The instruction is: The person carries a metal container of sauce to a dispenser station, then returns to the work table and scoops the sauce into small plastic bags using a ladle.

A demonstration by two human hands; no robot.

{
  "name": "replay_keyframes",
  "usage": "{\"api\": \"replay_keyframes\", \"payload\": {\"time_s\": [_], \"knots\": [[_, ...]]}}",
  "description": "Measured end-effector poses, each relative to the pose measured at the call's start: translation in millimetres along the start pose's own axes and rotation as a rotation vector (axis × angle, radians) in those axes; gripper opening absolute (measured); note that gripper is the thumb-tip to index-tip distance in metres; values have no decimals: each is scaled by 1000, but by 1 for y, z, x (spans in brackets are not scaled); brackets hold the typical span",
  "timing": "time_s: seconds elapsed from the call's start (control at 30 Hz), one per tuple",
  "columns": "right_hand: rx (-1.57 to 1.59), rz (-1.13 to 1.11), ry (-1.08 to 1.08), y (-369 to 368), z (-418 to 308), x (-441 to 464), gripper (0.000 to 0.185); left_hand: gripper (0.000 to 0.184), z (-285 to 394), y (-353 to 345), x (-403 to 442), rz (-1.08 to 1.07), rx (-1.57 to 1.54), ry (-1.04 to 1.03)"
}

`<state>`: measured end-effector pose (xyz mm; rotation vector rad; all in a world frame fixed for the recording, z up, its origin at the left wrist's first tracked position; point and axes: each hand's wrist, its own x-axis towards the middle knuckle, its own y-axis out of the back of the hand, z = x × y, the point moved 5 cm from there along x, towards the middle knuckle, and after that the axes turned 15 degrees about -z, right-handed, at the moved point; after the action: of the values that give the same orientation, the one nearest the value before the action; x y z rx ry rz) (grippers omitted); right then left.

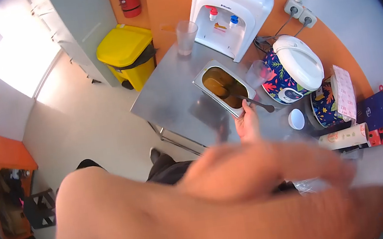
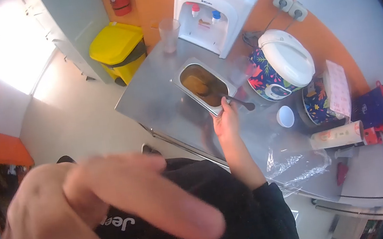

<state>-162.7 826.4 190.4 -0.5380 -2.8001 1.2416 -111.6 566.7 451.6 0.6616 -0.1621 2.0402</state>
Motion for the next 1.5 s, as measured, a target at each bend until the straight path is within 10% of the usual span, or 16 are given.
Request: {"api": "replay_keyframes", "payload": {"time_s": [0.03, 0.1, 0.2, 0.33, 0.5, 0.73, 1.07, 1.27, 1.5], "knots": [[-311, 99, -88, -4, 1, 10, 23, 23, -13, 25, 13, -2, 17, 31], [72, 43, 60, -6, 17, 34, 20, 23, -31, 69, 45, -46, 37, 70], [87, 118, 148, -23, 23, 56, 19, 28, -59, 143, 121, -548, -268, -289], [76, 172, 287, -40, 32, 91, 20, 29, -187, 228, 153, -283, 236, 261], [96, 317, 372, -63, 30, 127, 18, 62, -309, 279, 190, -301, 773, 375], [84, 469, 511, -77, 36, 143, 17, 99, -409, 278, 158, -374, 328, 385], [191, 533, 608, -92, 51, 163, 15, 110, -408, 271, 117, -469, 184, 175], [317, 552, 636, -117, 48, 174, 14, 73, -375, 292, 191, -361, 173, 39], [364, 582, 639, -137, 45, 186, 13, 60, -342, 264, 229, -581, 825, -91]]}}
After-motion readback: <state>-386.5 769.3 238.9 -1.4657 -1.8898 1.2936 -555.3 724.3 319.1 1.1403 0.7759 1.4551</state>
